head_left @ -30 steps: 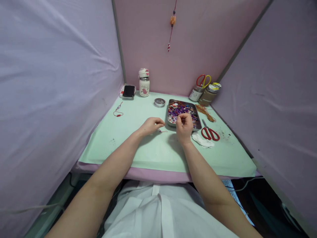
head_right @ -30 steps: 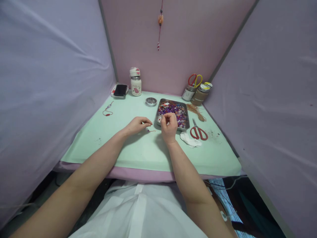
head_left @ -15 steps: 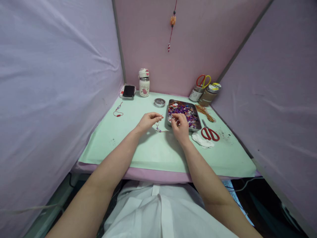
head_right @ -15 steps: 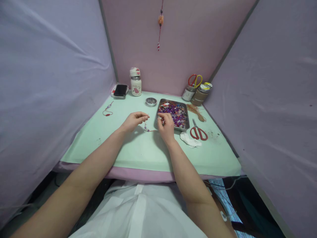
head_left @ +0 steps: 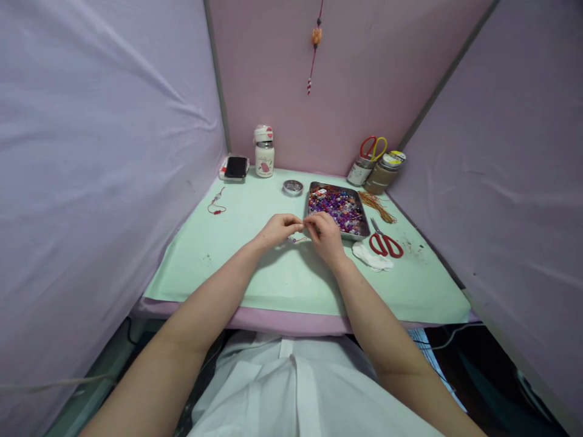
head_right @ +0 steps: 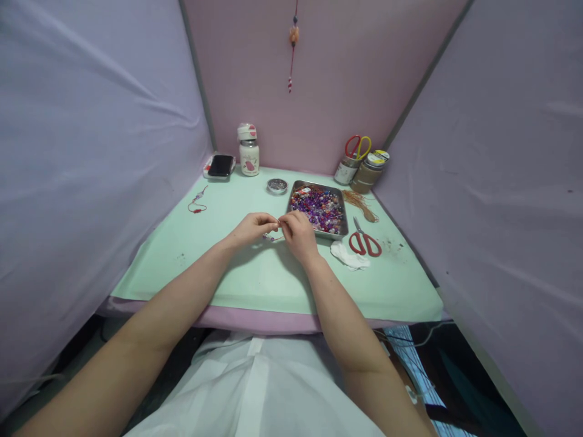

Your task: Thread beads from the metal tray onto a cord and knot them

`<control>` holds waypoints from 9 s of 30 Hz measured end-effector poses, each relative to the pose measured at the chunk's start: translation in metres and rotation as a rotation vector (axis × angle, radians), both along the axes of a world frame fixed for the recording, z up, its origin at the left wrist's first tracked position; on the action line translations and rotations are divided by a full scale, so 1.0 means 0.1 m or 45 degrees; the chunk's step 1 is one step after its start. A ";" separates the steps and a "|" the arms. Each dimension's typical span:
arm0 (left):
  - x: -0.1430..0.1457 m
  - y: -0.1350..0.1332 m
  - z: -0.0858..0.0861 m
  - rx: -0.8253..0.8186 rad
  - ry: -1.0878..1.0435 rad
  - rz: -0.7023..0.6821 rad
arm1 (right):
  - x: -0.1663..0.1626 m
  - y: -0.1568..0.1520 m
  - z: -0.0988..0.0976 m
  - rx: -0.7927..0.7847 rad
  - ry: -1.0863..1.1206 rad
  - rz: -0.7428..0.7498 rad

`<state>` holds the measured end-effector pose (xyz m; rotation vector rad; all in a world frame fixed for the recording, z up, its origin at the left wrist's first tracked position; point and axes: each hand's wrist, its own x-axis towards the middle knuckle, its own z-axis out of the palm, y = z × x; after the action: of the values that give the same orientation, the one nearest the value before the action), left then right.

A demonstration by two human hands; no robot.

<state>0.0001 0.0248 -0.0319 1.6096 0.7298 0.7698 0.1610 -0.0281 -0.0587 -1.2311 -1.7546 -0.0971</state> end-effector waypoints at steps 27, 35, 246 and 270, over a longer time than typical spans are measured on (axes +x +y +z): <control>0.10 0.00 -0.15 -0.320 -0.196 0.176 | -0.08 0.03 0.01 -0.477 1.060 0.184; 0.11 -0.01 -0.11 -0.577 -0.341 0.134 | -0.11 0.04 0.01 -0.648 1.366 0.250; 0.12 0.02 -0.15 -0.469 -0.416 0.268 | -0.18 0.00 0.00 -0.676 1.000 0.281; 0.16 0.00 -0.21 -0.375 -0.327 0.127 | -0.09 0.03 0.00 -0.519 1.096 0.094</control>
<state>0.0163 0.0250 -0.0530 1.1917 0.7039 0.8779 0.1515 -0.0248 -0.0592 -1.2223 -1.0695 0.7605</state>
